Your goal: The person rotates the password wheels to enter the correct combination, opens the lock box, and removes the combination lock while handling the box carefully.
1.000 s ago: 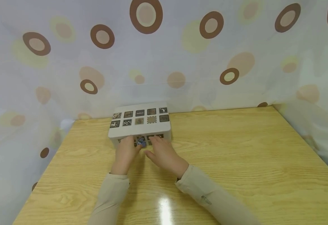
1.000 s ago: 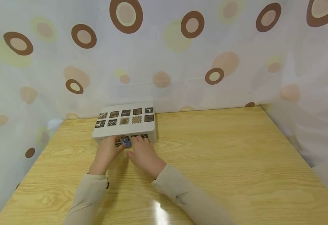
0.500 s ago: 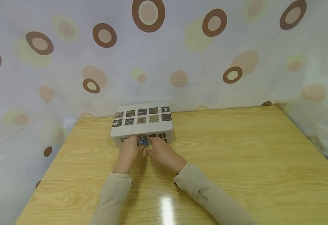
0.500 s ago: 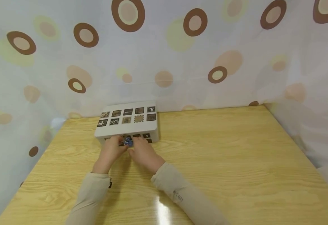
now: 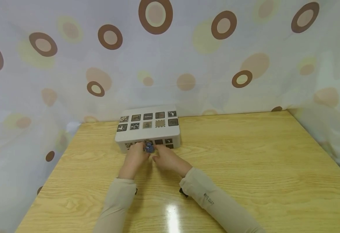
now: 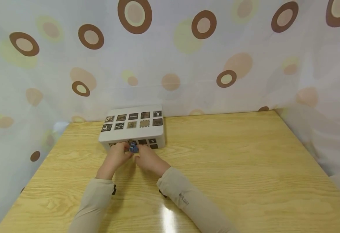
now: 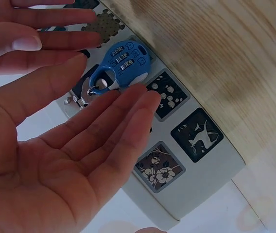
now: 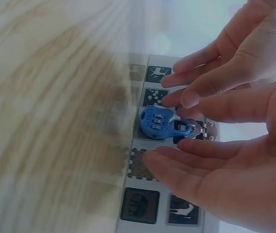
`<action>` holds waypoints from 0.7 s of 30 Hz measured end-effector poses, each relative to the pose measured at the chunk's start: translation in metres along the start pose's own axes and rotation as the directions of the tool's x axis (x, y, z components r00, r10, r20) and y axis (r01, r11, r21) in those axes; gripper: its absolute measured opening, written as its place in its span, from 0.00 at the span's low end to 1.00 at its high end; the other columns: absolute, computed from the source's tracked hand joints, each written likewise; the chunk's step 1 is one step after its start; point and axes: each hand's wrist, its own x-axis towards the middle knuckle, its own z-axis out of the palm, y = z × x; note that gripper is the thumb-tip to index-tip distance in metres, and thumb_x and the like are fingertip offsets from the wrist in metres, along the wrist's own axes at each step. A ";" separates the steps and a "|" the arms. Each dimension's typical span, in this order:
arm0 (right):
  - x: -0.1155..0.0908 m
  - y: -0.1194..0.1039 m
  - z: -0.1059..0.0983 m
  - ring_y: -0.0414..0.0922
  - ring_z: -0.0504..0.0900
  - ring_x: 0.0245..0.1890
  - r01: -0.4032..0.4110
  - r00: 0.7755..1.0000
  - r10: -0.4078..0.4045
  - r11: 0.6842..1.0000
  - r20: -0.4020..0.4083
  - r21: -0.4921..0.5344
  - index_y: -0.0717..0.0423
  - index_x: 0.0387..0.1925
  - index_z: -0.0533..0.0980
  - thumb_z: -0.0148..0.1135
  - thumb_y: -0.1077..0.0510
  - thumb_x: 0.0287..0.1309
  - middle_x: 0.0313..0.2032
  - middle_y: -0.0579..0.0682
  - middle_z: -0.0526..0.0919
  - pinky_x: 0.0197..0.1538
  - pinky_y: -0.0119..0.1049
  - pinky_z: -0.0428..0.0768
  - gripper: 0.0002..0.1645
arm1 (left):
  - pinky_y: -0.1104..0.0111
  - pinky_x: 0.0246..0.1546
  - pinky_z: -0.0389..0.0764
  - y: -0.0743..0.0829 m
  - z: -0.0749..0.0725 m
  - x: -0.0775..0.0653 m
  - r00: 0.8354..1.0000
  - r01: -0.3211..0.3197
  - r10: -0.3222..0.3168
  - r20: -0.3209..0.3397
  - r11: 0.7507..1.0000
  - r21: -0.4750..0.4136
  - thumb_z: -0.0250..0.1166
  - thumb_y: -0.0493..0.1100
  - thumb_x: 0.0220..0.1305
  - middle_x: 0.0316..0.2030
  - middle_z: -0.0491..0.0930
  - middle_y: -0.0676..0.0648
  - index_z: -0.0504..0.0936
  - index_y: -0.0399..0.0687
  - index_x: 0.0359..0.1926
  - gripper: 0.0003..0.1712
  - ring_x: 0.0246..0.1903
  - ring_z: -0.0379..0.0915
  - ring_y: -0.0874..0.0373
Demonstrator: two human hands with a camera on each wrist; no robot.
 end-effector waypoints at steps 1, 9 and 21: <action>0.001 0.001 0.001 0.58 0.66 0.65 0.001 1.000 -0.001 1.000 0.000 0.005 0.71 0.65 0.61 0.53 0.64 0.66 0.63 0.66 0.68 0.66 0.49 0.66 0.29 | 0.54 0.43 0.80 0.000 0.000 0.000 1.000 0.008 -0.008 0.009 1.000 -0.002 0.66 0.32 0.56 0.40 0.83 0.34 0.81 0.28 0.41 0.12 0.42 0.79 0.42; 0.004 0.003 0.000 0.54 0.73 0.55 0.005 1.000 -0.006 0.998 0.016 0.059 0.72 0.65 0.61 0.51 0.67 0.64 0.62 0.66 0.69 0.57 0.46 0.74 0.29 | 0.55 0.45 0.80 -0.004 0.003 0.005 0.999 0.032 -0.031 0.041 0.999 -0.028 0.63 0.31 0.59 0.43 0.82 0.34 0.80 0.29 0.44 0.12 0.44 0.79 0.43; 0.007 0.005 0.003 0.42 0.71 0.24 -0.016 1.000 0.013 0.987 0.023 0.161 0.69 0.65 0.63 0.47 0.69 0.64 0.50 0.63 0.77 0.25 0.30 0.70 0.27 | 0.55 0.45 0.80 -0.007 0.002 0.005 0.999 0.041 -0.039 0.031 0.997 -0.071 0.62 0.30 0.59 0.43 0.81 0.35 0.78 0.30 0.44 0.11 0.44 0.78 0.44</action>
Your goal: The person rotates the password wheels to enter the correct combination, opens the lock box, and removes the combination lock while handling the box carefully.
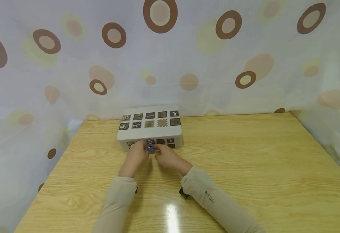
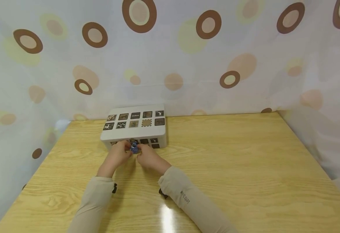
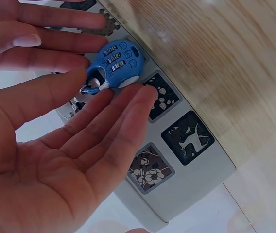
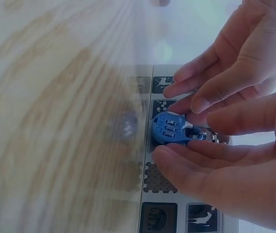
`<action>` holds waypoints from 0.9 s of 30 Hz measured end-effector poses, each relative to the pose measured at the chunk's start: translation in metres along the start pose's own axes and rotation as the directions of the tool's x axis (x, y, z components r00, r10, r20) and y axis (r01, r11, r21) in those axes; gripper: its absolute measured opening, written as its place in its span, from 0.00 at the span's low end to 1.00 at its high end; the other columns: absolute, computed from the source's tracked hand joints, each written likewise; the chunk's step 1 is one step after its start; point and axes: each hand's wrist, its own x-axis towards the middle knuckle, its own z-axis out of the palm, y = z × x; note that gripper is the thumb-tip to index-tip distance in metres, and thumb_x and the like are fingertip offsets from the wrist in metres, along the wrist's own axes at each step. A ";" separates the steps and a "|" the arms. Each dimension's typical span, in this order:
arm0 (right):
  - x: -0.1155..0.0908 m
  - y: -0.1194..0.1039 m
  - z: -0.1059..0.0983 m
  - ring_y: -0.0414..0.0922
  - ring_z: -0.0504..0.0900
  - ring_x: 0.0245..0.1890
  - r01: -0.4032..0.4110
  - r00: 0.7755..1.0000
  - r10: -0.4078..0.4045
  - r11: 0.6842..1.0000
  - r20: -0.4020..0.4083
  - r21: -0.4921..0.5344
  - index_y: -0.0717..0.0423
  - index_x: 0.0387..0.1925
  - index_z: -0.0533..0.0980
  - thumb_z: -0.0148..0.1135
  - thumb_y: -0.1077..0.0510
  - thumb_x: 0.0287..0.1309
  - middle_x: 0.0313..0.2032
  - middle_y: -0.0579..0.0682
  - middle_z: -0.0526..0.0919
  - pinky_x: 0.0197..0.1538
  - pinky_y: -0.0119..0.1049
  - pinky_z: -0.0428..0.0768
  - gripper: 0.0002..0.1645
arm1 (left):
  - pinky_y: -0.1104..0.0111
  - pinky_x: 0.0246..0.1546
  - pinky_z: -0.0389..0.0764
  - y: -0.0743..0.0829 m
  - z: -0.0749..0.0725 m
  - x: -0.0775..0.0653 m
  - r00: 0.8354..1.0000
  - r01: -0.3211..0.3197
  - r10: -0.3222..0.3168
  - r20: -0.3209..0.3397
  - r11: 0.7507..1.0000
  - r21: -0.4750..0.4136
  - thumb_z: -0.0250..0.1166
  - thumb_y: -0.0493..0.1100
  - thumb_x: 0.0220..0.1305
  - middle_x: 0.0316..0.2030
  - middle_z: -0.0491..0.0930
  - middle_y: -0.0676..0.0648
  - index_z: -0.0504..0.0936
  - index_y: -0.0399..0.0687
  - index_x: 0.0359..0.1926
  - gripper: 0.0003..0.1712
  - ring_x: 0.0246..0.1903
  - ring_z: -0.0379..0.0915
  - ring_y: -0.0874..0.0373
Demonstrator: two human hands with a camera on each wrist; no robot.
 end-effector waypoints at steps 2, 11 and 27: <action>0.000 0.000 0.000 0.41 0.68 0.20 -0.001 1.000 0.001 1.000 -0.004 0.010 0.69 0.65 0.64 0.46 0.69 0.64 0.49 0.63 0.77 0.23 0.30 0.68 0.27 | 0.55 0.45 0.80 -0.001 0.000 0.000 1.000 0.005 -0.005 0.005 1.000 -0.002 0.61 0.30 0.58 0.43 0.81 0.34 0.78 0.29 0.44 0.12 0.44 0.78 0.43; 0.004 0.006 0.001 0.38 0.62 0.12 0.018 1.000 -0.017 0.998 -0.014 0.052 0.70 0.62 0.67 0.43 0.71 0.60 0.56 0.64 0.76 0.20 0.31 0.67 0.27 | 0.56 0.43 0.81 -0.006 0.000 0.002 1.000 -0.001 0.001 0.008 1.000 -0.014 0.58 0.27 0.56 0.42 0.81 0.34 0.79 0.28 0.45 0.14 0.40 0.78 0.44; 0.002 0.000 -0.001 0.41 0.71 0.28 -0.057 0.996 0.062 0.995 -0.060 0.083 0.69 0.59 0.70 0.44 0.71 0.60 0.57 0.63 0.76 0.30 0.29 0.70 0.25 | 0.60 0.39 0.80 -0.007 -0.004 0.004 0.996 0.051 -0.043 0.072 0.992 -0.111 0.59 0.30 0.60 0.38 0.81 0.37 0.79 0.28 0.48 0.15 0.35 0.75 0.50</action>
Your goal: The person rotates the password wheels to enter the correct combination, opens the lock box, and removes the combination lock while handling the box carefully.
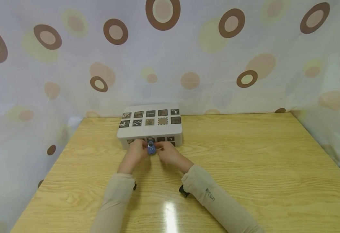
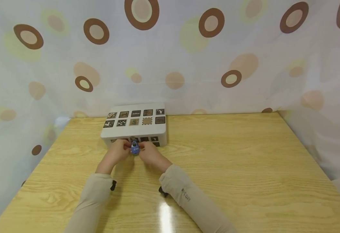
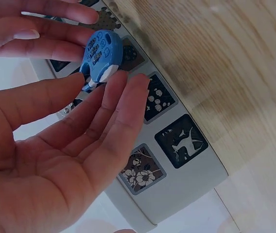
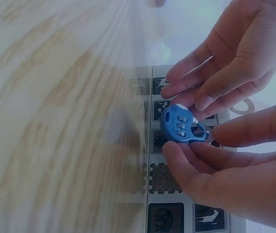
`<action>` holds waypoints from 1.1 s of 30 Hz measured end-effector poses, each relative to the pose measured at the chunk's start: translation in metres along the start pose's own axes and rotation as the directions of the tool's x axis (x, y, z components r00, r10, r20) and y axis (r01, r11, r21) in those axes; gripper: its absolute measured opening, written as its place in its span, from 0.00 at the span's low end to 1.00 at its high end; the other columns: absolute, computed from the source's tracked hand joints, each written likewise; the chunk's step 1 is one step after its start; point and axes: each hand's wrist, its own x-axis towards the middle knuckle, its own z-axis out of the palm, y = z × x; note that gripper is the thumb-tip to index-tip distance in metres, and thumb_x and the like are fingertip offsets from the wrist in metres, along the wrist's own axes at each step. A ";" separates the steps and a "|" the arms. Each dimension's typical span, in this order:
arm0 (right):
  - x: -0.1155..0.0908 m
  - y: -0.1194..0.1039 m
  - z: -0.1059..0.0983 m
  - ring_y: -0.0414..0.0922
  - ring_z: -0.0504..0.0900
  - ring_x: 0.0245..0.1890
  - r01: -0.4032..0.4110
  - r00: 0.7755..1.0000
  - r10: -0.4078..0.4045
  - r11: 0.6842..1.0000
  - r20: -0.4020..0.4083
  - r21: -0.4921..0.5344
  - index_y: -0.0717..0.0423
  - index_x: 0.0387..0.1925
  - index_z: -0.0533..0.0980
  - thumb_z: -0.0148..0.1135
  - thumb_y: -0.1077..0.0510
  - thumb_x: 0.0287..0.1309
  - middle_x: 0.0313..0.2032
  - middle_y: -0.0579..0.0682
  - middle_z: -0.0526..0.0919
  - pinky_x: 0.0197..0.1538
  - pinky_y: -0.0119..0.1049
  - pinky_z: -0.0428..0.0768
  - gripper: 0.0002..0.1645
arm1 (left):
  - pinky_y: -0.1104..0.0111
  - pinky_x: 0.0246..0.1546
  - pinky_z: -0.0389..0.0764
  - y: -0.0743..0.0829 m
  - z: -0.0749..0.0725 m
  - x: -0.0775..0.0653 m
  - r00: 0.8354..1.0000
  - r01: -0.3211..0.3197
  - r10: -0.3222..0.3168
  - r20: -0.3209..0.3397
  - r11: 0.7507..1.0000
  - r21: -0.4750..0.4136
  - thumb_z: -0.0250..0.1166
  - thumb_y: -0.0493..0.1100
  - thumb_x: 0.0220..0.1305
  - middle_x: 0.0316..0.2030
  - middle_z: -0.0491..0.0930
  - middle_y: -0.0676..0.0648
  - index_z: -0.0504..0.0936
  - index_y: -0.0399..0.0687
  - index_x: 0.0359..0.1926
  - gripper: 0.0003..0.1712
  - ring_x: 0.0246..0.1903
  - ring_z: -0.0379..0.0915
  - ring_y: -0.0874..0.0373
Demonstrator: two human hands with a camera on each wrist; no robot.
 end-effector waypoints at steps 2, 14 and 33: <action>-0.001 0.000 0.000 0.44 0.73 0.29 -0.013 1.000 0.013 1.000 0.001 0.029 0.70 0.59 0.70 0.44 0.71 0.60 0.56 0.64 0.76 0.31 0.31 0.72 0.26 | 0.60 0.39 0.80 0.000 0.000 -0.001 1.000 -0.007 0.007 0.003 1.000 -0.007 0.59 0.31 0.61 0.38 0.81 0.37 0.79 0.27 0.47 0.14 0.35 0.75 0.50; -0.003 -0.001 0.002 0.50 0.74 0.51 -0.028 0.999 0.030 0.990 -0.013 0.135 0.74 0.56 0.72 0.46 0.71 0.55 0.56 0.66 0.76 0.50 0.37 0.76 0.26 | 0.59 0.42 0.79 -0.003 -0.001 -0.002 0.999 -0.027 0.028 0.032 0.999 -0.020 0.56 0.30 0.63 0.42 0.79 0.35 0.77 0.26 0.48 0.14 0.38 0.75 0.48; 0.006 -0.002 0.003 0.54 0.78 0.50 -0.141 0.990 0.141 0.923 0.024 0.358 0.73 0.57 0.70 0.50 0.65 0.65 0.54 0.65 0.75 0.53 0.43 0.80 0.21 | 0.67 0.31 0.81 -0.001 -0.007 0.001 0.994 0.027 -0.013 0.104 0.990 -0.135 0.54 0.30 0.67 0.34 0.81 0.35 0.75 0.25 0.49 0.13 0.31 0.79 0.49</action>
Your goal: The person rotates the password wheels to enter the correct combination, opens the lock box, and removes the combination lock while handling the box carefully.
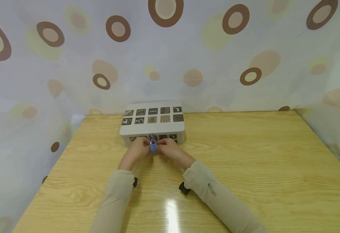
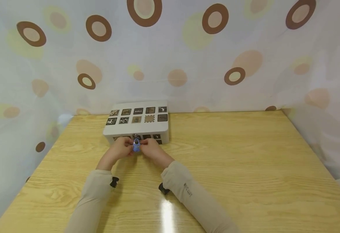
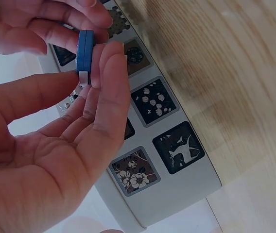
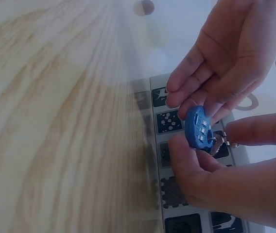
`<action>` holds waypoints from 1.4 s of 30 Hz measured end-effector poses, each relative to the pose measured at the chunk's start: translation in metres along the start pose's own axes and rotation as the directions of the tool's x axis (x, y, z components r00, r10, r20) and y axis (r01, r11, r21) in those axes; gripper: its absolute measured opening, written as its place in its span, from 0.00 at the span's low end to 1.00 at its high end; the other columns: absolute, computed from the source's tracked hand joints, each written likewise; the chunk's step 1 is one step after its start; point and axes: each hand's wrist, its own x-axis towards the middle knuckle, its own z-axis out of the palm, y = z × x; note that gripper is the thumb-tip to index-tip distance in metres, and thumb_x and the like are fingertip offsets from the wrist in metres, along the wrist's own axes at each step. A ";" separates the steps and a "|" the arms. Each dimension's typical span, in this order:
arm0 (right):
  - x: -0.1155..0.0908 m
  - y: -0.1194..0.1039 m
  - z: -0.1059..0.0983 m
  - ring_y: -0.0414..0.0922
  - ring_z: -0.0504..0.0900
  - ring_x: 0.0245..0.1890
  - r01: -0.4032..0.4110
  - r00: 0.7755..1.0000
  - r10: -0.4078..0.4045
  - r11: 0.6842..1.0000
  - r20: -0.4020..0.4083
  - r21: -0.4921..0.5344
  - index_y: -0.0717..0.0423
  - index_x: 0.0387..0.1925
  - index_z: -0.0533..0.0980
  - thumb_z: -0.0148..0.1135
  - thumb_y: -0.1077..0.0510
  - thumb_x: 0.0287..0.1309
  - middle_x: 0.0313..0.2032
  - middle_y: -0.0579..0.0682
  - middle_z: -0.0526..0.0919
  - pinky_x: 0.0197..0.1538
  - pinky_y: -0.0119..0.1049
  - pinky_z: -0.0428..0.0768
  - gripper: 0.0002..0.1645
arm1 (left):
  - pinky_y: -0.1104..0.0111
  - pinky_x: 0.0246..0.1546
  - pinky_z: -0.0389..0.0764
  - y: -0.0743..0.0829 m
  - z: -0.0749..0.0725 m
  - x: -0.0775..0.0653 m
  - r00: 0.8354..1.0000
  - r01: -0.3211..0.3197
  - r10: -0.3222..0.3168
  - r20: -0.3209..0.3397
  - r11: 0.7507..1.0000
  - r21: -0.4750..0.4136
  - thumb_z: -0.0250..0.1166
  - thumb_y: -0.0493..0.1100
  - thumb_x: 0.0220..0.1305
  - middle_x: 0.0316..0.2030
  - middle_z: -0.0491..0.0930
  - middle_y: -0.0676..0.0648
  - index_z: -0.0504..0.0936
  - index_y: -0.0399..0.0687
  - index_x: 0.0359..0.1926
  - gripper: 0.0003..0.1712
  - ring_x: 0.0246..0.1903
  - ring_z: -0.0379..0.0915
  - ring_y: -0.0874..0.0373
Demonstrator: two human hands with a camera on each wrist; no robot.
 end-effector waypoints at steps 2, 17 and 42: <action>0.003 0.001 0.000 0.51 0.78 0.47 -0.017 1.000 0.017 0.998 0.009 0.058 0.74 0.57 0.69 0.49 0.64 0.67 0.53 0.64 0.76 0.52 0.42 0.80 0.21 | 0.67 0.30 0.81 0.000 0.000 0.000 1.000 0.005 -0.005 0.001 1.000 -0.020 0.54 0.30 0.67 0.35 0.81 0.34 0.75 0.25 0.49 0.13 0.32 0.80 0.48; 0.013 0.010 0.003 0.40 0.76 0.30 -0.088 0.995 0.061 0.927 0.085 0.365 0.79 0.53 0.70 0.48 0.66 0.69 0.37 0.53 0.77 0.36 0.27 0.79 0.18 | 0.63 0.33 0.85 -0.003 0.000 0.001 1.000 -0.019 0.019 0.002 0.992 -0.128 0.52 0.29 0.66 0.34 0.80 0.31 0.74 0.22 0.47 0.12 0.30 0.81 0.46; 0.017 0.011 0.008 0.39 0.78 0.29 -0.079 0.996 0.057 0.915 0.067 0.396 0.79 0.53 0.69 0.49 0.68 0.68 0.34 0.52 0.77 0.35 0.27 0.79 0.18 | 0.61 0.34 0.85 -0.001 -0.001 -0.002 0.999 0.003 0.008 0.045 0.974 -0.228 0.53 0.30 0.69 0.31 0.82 0.32 0.70 0.23 0.51 0.14 0.30 0.82 0.46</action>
